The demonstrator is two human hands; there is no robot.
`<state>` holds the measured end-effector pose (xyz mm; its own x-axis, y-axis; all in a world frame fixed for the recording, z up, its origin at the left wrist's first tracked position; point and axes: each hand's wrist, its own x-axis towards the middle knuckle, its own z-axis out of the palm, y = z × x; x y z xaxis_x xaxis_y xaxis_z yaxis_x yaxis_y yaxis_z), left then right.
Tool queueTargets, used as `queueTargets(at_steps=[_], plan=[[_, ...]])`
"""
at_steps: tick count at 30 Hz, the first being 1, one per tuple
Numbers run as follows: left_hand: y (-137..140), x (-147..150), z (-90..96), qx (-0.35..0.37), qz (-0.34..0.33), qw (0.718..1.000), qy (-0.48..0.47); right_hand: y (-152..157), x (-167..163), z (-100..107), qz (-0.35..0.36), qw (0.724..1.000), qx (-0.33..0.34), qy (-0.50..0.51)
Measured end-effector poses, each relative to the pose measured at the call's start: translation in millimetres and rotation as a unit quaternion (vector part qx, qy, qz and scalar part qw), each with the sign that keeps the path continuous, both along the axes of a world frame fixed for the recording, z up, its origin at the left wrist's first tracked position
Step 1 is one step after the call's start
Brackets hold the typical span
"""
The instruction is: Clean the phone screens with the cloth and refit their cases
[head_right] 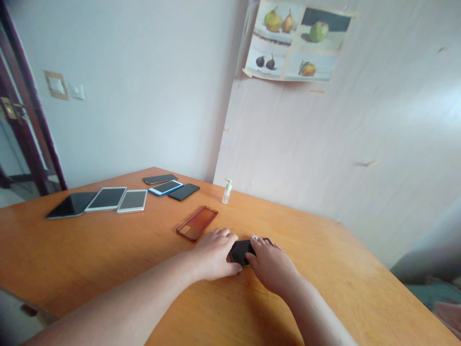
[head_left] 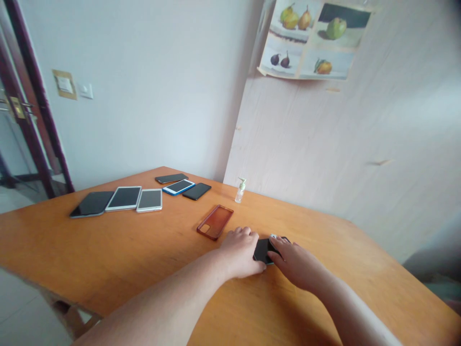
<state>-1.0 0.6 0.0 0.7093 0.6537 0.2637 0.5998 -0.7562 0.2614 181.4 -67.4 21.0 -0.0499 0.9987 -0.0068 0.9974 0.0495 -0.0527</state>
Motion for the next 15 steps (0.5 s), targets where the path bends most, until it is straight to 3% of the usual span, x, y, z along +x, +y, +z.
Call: queueTargets(at_steps=[6, 12, 15], plan=[[-1, -1, 2.4, 0.002, 0.0, 1.0, 0.01, -17, -24, 19, 0.072, 0.997, -0.018, 0.023], [-1, -2, 4.0, -0.007, -0.003, 1.0, 0.016, -13, -11, 21, -0.043, 0.998, -0.036, -0.029], [-1, -2, 2.7, -0.009, 0.0, 1.0, 0.012, -15, -15, 21, -0.024, 0.999, -0.033, -0.028]])
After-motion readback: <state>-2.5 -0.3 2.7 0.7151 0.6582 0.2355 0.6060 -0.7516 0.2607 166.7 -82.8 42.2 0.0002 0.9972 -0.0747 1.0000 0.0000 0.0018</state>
